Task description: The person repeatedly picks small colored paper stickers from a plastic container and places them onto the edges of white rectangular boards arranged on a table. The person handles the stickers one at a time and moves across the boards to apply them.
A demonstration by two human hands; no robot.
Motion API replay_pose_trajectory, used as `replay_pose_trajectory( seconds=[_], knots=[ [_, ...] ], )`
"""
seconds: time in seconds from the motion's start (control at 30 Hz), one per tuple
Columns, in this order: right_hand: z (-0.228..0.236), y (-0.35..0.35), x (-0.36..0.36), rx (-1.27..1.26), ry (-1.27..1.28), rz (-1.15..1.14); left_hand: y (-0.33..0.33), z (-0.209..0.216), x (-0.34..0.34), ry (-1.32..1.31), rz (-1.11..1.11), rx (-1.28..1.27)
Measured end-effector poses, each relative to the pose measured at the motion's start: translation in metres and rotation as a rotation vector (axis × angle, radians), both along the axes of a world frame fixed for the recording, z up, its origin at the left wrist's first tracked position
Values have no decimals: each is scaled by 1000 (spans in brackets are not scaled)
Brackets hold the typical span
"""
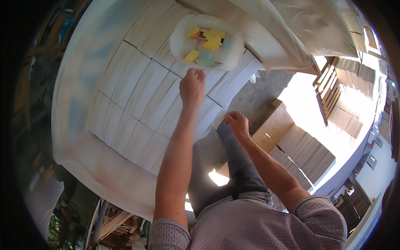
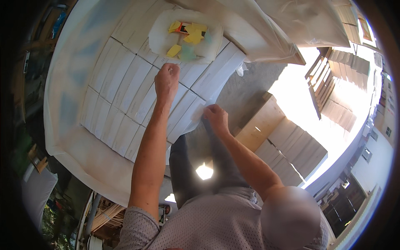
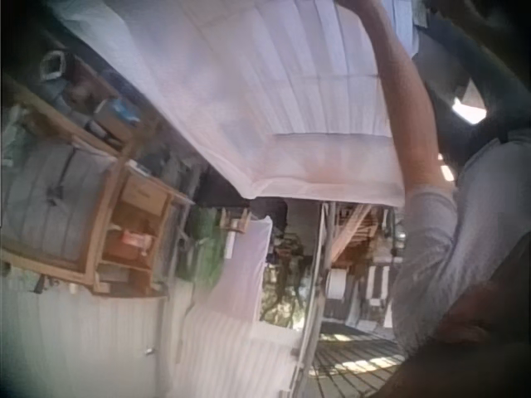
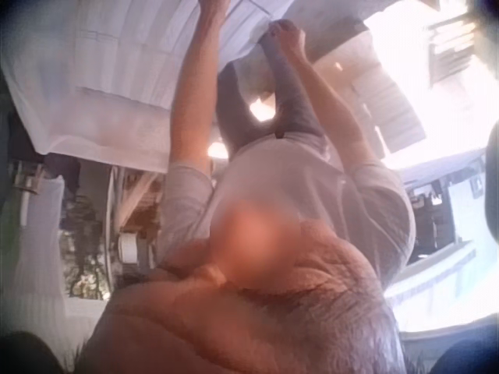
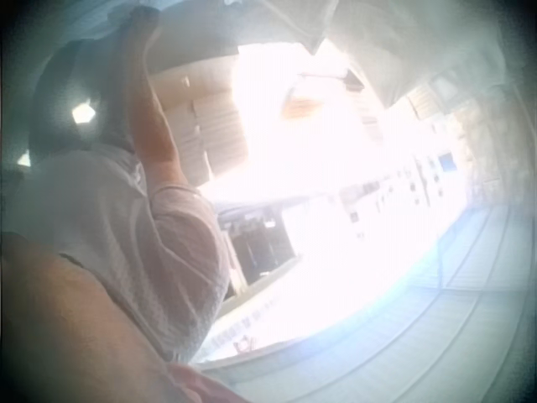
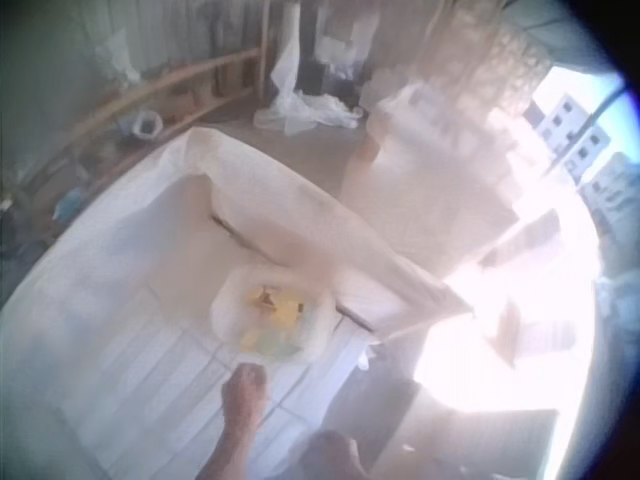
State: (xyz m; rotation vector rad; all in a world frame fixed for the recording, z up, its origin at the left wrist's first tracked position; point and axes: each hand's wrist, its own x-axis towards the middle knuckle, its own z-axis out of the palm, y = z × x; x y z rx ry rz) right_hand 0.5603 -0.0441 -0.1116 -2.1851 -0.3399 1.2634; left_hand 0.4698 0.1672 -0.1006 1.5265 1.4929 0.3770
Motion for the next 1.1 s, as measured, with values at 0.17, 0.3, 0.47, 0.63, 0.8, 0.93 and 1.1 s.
replay_pose_trajectory(
  seconds=[0.17, 0.3, 0.47, 0.63, 0.8, 0.93, 1.1],
  knots=[
    [-13, -1, -33, 30, -48, 91, -125, -18, -94, 75, 4, -442],
    [-23, -4, -63, 13, -10, 176, -178, -40, -144, -106, 270, -793],
    [-33, 4, -109, 8, 20, 244, -204, -63, -186, -325, 543, -860],
    [-49, 15, -153, -26, 63, 210, -224, -115, -227, -39, 146, -428],
    [-75, 23, -187, -87, 71, 204, -217, -144, -252, -120, 455, -529],
    [-102, 27, -205, -82, 6, 220, -195, -155, -263, -123, 538, -632],
    [-135, 28, -218, -148, -152, 270, -181, -181, -263, 70, 368, -439]
  ],
)
